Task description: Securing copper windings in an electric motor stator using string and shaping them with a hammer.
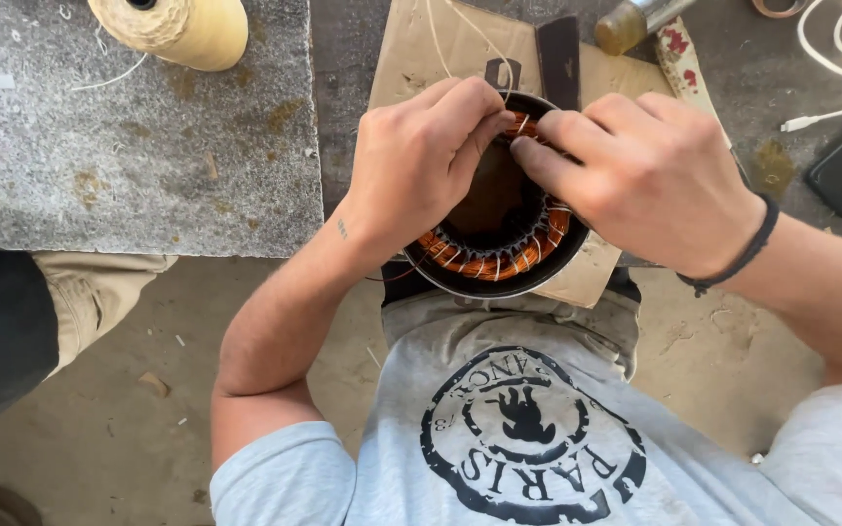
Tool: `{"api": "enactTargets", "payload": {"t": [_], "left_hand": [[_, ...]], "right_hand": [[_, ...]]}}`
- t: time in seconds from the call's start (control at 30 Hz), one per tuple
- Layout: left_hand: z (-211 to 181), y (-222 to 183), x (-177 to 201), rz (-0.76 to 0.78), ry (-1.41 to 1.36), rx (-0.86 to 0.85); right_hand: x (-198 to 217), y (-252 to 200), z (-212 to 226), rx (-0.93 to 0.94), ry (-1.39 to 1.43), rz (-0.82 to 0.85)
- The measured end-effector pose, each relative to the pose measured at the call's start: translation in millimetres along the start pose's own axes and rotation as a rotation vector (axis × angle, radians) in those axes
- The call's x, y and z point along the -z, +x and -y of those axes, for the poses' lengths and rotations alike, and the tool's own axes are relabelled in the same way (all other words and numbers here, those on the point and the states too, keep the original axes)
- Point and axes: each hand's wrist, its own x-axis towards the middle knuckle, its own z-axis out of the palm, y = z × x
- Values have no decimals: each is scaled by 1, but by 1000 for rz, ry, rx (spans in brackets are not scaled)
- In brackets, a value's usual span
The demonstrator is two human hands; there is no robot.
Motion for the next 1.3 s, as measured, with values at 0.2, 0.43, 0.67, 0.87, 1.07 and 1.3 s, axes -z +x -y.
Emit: {"api": "enactTargets", "payload": {"t": [0.2, 0.43, 0.67, 0.87, 1.07, 1.3], "left_hand": [[1, 3, 2, 8, -32, 59], [1, 2, 3, -2, -98, 61], [2, 2, 4, 6, -109, -9], [2, 1, 5, -5, -112, -13], [0, 1, 6, 4, -94, 3], [2, 1, 6, 6, -82, 10]], "right_hand": [[-4, 25, -23, 276, -48, 406], [1, 43, -36, 561, -209, 513], [-20, 20, -40, 198, -43, 507], [-35, 13, -37, 155, -22, 390], [-30, 8, -55, 242, -75, 262], [-16, 5, -35, 173, -26, 185]]}}
